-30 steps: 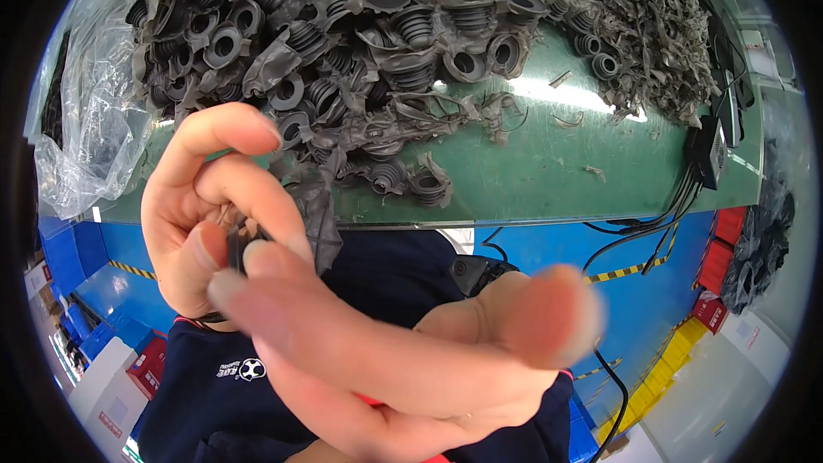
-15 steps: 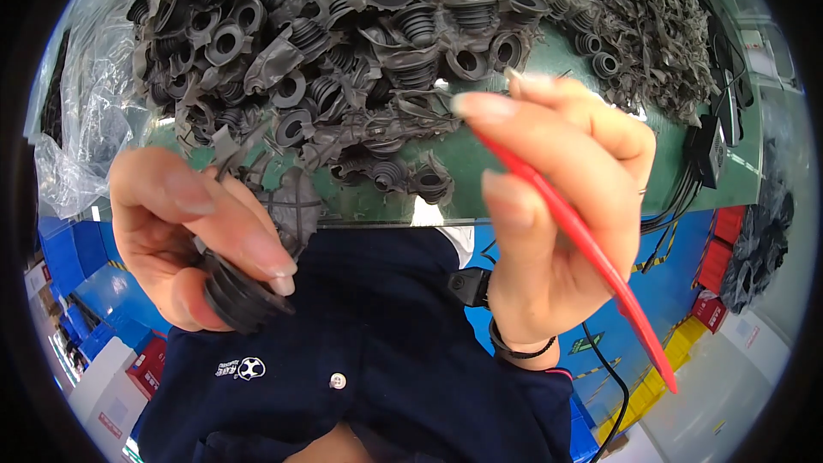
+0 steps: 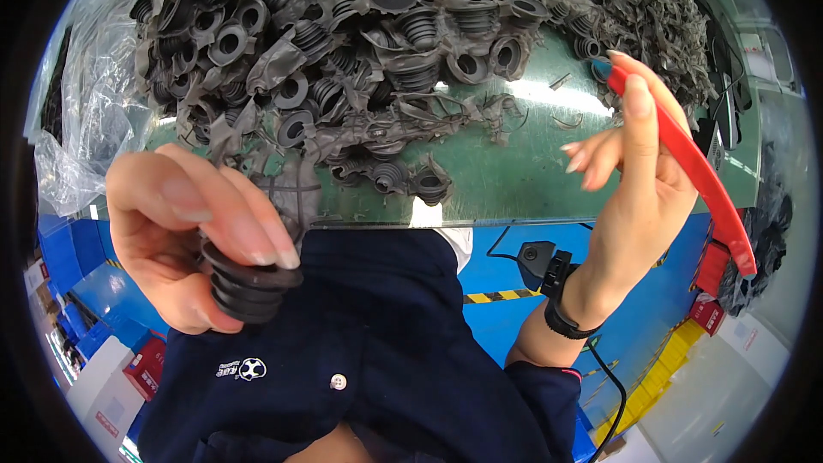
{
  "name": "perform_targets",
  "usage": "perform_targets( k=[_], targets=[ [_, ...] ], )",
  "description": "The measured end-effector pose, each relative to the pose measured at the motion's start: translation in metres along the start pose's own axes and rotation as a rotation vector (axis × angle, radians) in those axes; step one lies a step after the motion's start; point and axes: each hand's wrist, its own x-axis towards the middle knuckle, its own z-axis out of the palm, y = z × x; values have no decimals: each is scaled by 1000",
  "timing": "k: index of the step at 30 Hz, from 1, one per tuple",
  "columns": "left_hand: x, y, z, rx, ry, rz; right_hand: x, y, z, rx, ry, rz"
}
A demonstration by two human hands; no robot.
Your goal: Using a precision knife to trim excess material from black rubber industrial components.
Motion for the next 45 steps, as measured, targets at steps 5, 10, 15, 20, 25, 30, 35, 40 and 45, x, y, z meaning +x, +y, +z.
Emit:
perform_targets(
  k=[5, 10, 15, 20, 25, 30, 35, 40, 45],
  targets=[
    [-2, 8, -2, 78, -54, 24, -9, -9, 3, 55, -42, -43],
    [-12, 9, -12, 49, -69, 91, -41, -30, 19, 228, -212, -79],
    [-22, 6, -27, 55, -10, 130, -48, -43, 27, 387, -401, -15],
    [-37, 7, -30, 66, 58, 172, -51, -47, 37, 520, -528, 100],
    [-35, 3, -21, 87, 132, 215, -49, -37, 41, 683, -618, -102],
    [-22, -11, -6, 96, 195, 255, -51, -47, 45, 723, -498, 78],
    [-18, -25, -2, 112, 260, 301, -55, -43, 50, 604, -516, 61],
    [-14, -7, 9, 494, 305, 163, -43, -26, 55, 618, -526, -256],
    [-16, -9, 12, 526, 432, 211, -45, -42, 48, 544, -560, -108]
  ],
)
